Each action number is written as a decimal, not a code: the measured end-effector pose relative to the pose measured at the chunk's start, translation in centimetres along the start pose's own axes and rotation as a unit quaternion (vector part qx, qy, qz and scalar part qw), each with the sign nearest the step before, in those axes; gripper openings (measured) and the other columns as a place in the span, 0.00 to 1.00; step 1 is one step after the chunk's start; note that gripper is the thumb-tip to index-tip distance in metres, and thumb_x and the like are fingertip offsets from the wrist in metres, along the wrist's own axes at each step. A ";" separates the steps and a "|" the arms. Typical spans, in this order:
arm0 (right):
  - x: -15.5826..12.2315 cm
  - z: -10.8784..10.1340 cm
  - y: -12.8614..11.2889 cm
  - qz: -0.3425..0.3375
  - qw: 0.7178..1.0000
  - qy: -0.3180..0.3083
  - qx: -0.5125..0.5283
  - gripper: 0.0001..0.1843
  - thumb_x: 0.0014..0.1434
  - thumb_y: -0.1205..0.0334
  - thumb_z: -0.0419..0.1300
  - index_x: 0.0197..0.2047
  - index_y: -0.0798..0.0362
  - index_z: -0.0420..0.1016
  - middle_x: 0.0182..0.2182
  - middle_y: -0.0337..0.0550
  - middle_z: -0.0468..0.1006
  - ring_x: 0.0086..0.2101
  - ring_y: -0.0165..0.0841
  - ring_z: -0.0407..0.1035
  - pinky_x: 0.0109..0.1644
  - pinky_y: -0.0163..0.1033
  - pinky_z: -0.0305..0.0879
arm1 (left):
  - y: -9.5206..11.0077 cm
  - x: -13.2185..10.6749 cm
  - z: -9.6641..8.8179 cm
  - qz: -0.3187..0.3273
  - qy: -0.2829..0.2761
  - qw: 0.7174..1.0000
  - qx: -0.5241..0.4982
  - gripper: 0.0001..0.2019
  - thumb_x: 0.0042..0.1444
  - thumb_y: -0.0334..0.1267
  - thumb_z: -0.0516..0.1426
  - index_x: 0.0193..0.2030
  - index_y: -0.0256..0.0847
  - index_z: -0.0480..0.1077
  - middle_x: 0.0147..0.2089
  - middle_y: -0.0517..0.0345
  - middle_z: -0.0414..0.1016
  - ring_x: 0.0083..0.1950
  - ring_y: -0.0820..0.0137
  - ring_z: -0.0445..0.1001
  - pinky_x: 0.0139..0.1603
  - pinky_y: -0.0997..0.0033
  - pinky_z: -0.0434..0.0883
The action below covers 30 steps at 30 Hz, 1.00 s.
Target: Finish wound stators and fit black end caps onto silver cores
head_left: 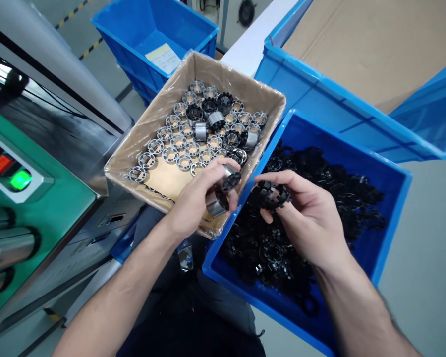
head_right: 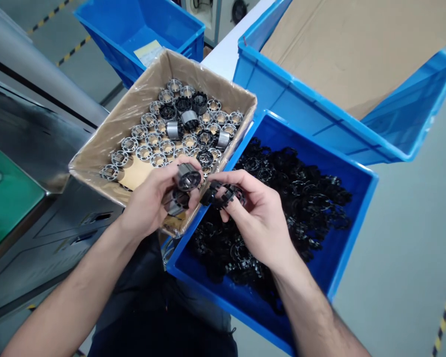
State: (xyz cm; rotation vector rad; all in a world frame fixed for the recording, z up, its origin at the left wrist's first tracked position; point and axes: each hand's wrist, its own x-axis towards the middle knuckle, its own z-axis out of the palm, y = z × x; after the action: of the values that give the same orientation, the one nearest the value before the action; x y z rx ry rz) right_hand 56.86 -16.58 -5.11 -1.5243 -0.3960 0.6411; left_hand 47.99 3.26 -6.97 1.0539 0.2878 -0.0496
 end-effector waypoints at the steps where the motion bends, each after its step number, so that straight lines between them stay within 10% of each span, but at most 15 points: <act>1: -0.1 0.2 -0.1 -0.024 0.999 0.009 -0.043 0.08 0.72 0.56 0.78 0.53 0.45 0.93 0.32 0.35 0.83 0.25 0.25 0.73 0.29 0.31 0.71 | -0.1 0.0 0.0 -0.011 -0.008 1.000 0.003 0.21 0.77 0.60 0.64 0.59 0.45 0.74 0.31 0.62 0.79 0.30 0.69 0.77 0.33 0.72 0.74; 9: -0.3 1.4 0.3 -0.145 0.980 0.063 -0.124 0.12 0.68 0.74 0.71 0.48 0.45 0.84 0.39 0.36 0.86 0.33 0.30 0.79 0.36 0.37 0.76 | -0.3 -0.9 0.5 0.014 -0.016 0.992 0.125 0.28 0.84 0.71 0.49 0.51 0.47 0.68 0.28 0.65 0.73 0.27 0.71 0.73 0.31 0.70 0.70; 30: -0.9 2.4 0.9 -0.141 0.983 0.070 -0.093 0.07 0.70 0.68 0.74 0.47 0.45 0.90 0.37 0.38 0.86 0.27 0.30 0.75 0.27 0.38 0.71 | -0.2 -1.6 0.1 0.024 -0.065 0.987 0.143 0.25 0.85 0.68 0.50 0.64 0.51 0.73 0.33 0.65 0.71 0.24 0.72 0.72 0.23 0.70 0.67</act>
State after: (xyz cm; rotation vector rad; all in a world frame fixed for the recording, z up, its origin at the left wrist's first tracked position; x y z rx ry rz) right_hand 54.57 -15.28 -5.77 -1.6413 -0.5640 0.2791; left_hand 46.40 2.92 -6.63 1.3360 0.1382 -0.1191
